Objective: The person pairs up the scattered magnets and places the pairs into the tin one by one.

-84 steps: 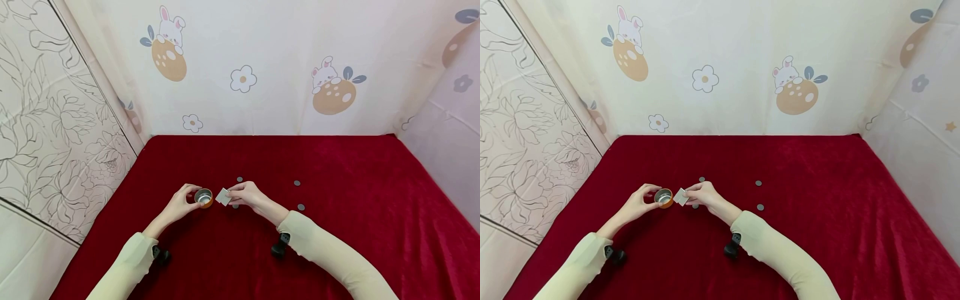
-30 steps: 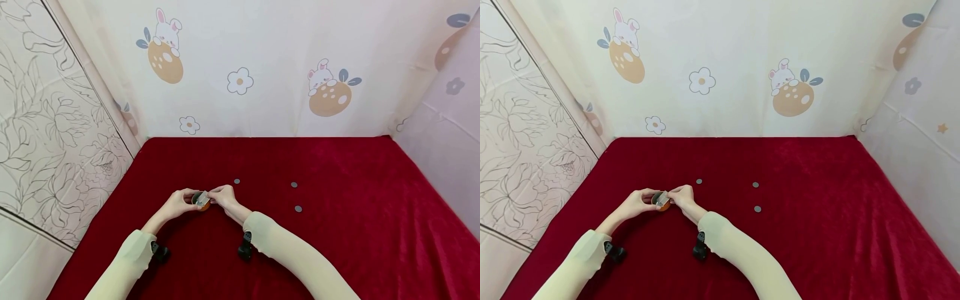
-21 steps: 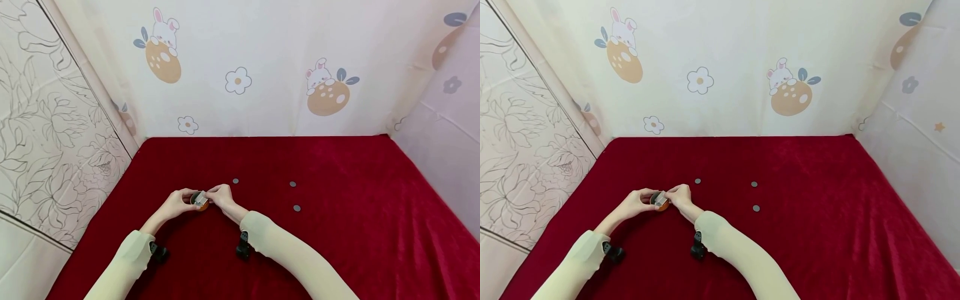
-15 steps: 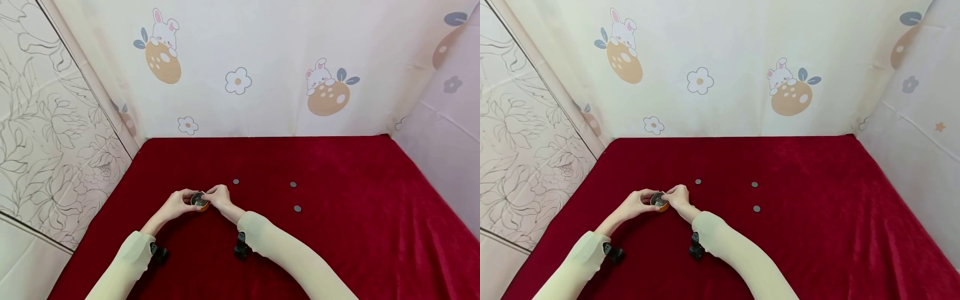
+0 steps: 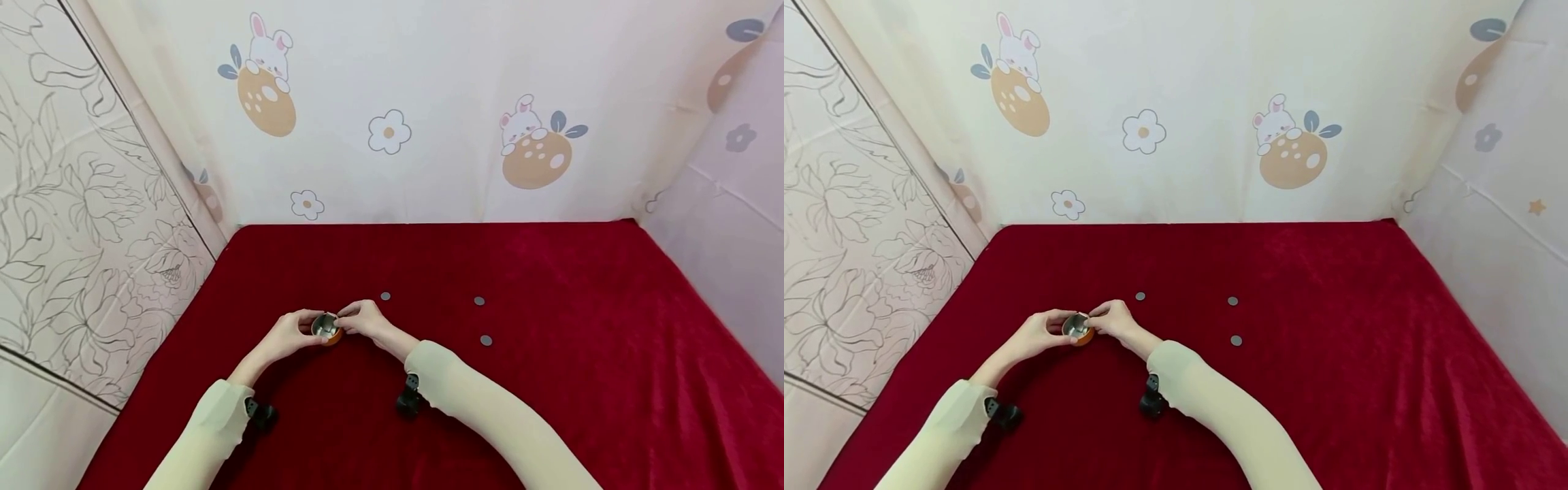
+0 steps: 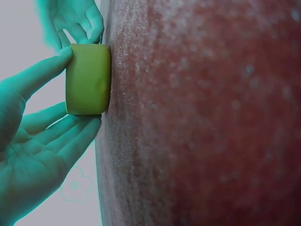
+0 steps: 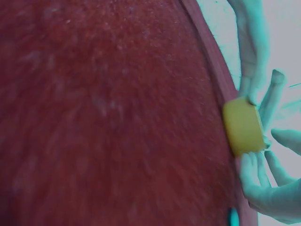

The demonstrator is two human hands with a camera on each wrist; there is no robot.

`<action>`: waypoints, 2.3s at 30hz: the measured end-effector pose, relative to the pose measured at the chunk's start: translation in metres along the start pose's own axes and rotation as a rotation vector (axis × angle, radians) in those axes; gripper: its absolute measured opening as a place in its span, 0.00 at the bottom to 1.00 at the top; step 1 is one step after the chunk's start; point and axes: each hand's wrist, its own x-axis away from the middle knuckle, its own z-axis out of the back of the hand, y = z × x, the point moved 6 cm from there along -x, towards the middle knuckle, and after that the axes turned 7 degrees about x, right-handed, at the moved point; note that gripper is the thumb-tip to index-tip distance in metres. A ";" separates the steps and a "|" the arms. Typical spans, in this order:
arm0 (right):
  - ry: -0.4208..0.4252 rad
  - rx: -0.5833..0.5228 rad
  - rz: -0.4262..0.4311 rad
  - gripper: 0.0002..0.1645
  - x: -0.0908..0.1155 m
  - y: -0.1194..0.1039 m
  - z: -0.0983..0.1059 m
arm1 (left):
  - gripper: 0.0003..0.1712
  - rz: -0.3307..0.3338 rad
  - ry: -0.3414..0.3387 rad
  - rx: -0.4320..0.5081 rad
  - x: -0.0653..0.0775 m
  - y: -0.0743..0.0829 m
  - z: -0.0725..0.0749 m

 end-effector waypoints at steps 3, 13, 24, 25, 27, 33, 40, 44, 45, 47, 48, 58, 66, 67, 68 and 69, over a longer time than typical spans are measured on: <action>-0.077 0.069 0.043 0.14 0.008 -0.006 0.005 | 0.36 0.013 -0.007 -0.057 0.001 0.002 -0.002; -0.224 0.463 0.311 0.14 0.036 -0.018 0.031 | 0.35 -0.070 0.076 -0.229 0.006 0.026 -0.002; -0.199 0.516 0.377 0.14 0.061 -0.012 0.073 | 0.29 -0.198 0.101 -0.156 0.003 0.051 -0.018; -0.193 0.517 0.378 0.14 0.063 -0.010 0.077 | 0.29 -0.200 0.096 -0.148 0.002 0.053 -0.021; -0.177 0.524 0.376 0.14 0.067 -0.008 0.086 | 0.28 -0.218 0.085 -0.138 0.001 0.057 -0.026; -0.136 0.560 0.360 0.14 0.077 0.000 0.108 | 0.27 -0.255 0.033 -0.138 -0.005 0.066 -0.041; -0.117 0.576 0.353 0.15 0.086 0.010 0.131 | 0.26 -0.247 -0.040 -0.127 -0.012 0.067 -0.056; -0.112 0.591 0.344 0.15 0.092 0.015 0.144 | 0.24 -0.243 -0.092 -0.115 -0.017 0.065 -0.063; -0.108 0.598 0.336 0.15 0.094 0.016 0.147 | 0.24 -0.241 -0.106 -0.115 -0.018 0.065 -0.065; -0.097 0.606 0.305 0.15 0.098 0.021 0.155 | 0.23 -0.237 -0.128 -0.121 -0.020 0.065 -0.068; -0.093 0.613 0.291 0.15 0.100 0.023 0.158 | 0.23 -0.231 -0.140 -0.122 -0.021 0.065 -0.069; -0.096 0.618 0.245 0.16 0.112 0.044 0.183 | 0.19 -0.180 -0.179 -0.147 -0.026 0.060 -0.077; -0.083 0.704 0.264 0.17 0.117 0.053 0.195 | 0.17 -0.187 -0.202 -0.178 -0.030 0.058 -0.082; -0.086 0.698 0.256 0.17 0.117 0.054 0.196 | 0.17 -0.186 -0.207 -0.181 -0.030 0.058 -0.083; -0.087 0.693 0.247 0.17 0.118 0.055 0.197 | 0.17 -0.185 -0.212 -0.185 -0.031 0.058 -0.083; -0.089 0.687 0.240 0.17 0.118 0.055 0.197 | 0.17 -0.186 -0.215 -0.191 -0.031 0.058 -0.084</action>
